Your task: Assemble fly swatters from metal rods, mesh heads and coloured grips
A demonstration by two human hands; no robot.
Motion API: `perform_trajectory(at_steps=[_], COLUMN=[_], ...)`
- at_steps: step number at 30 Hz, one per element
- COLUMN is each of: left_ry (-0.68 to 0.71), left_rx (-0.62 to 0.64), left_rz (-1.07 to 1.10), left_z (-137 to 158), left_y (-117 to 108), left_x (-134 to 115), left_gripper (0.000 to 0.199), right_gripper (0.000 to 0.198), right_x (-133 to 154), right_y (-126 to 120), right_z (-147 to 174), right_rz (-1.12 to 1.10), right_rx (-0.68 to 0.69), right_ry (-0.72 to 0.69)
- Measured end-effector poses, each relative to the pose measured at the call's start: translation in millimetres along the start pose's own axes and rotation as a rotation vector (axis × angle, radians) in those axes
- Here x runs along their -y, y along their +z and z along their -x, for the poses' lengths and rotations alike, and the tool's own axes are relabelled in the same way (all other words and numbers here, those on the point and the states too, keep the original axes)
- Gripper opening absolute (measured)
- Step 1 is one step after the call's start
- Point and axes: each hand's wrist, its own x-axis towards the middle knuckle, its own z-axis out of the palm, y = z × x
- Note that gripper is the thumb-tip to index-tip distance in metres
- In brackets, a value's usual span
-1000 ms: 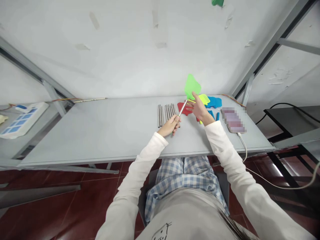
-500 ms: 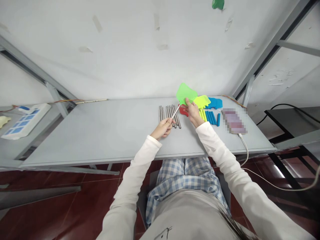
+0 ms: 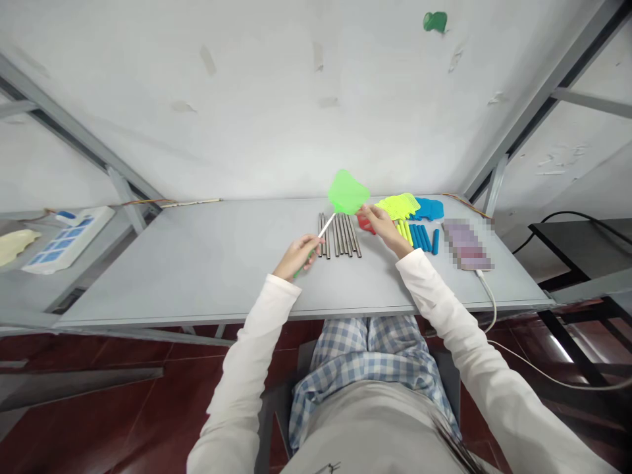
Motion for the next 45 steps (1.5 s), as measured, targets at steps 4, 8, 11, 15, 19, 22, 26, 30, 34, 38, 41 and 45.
perform_trajectory(at_steps=[4, 8, 11, 15, 19, 22, 26, 30, 34, 38, 41, 45], left_ry=[0.101, 0.018, -0.047, -0.096, -0.069, 0.082, 0.337, 0.394, 0.355, 0.354, 0.380, 0.371], left_rx=[-0.347, -0.541, -0.589, -0.576, -0.594, -0.606, -0.310, -0.084, -0.021, 0.028, 0.053, -0.010], left_rz=[-0.371, -0.808, -0.995, -1.128, -1.154, -1.113, -0.895, -0.743, -0.701, -0.717, -0.824, -0.944], left_z=[-5.8, -20.8, -30.7, -31.3, -21.7, -17.3, -27.1, -53.2, -78.7, -88.3, -85.9, -79.7], left_y=[-52.9, -83.9, -83.5, -73.9, -61.2, -35.4, 21.1, 68.1, 83.0, 76.7, 67.9, 65.0], left_x=[7.8, 13.8, 19.4, 27.2, 26.0, 17.5, 5.4, 1.2, 2.2, 5.7, 7.9, 6.3], left_gripper=[0.015, 0.024, 0.037, 0.044, 0.046, 0.047, 0.031, 0.022, 0.022, 0.020, 0.021, 0.022], right_gripper=[0.032, 0.026, 0.021, 0.019, 0.019, 0.026, 0.034, 0.033, 0.033, 0.032, 0.032, 0.028], right_x=[-11.5, -24.9, -30.6, -31.5, -26.6, -18.6, -4.2, 5.4, 8.6, 10.5, 10.0, 9.0], right_y=[-38.3, -63.0, -65.8, -61.3, -44.0, -19.5, 7.0, 17.6, 24.1, 24.6, 20.5, 11.9], right_z=[-6.5, -7.4, -1.7, 7.9, 17.2, 27.2, 40.5, 47.1, 50.1, 54.2, 56.7, 55.4], right_rz=[0.427, 0.829, 1.032, 1.188, 1.201, 1.288, 1.381, 1.384, 1.383, 1.468, 1.507, 1.449], right_rx=[-0.102, -0.071, -0.065, -0.117, -0.122, 0.032, 0.153, 0.208, 0.249, 0.226, 0.193, 0.135], right_ry=[-0.272, -0.389, -0.409, -0.386, -0.348, -0.291, -0.205, -0.160, -0.100, -0.031, -0.015, 0.091])
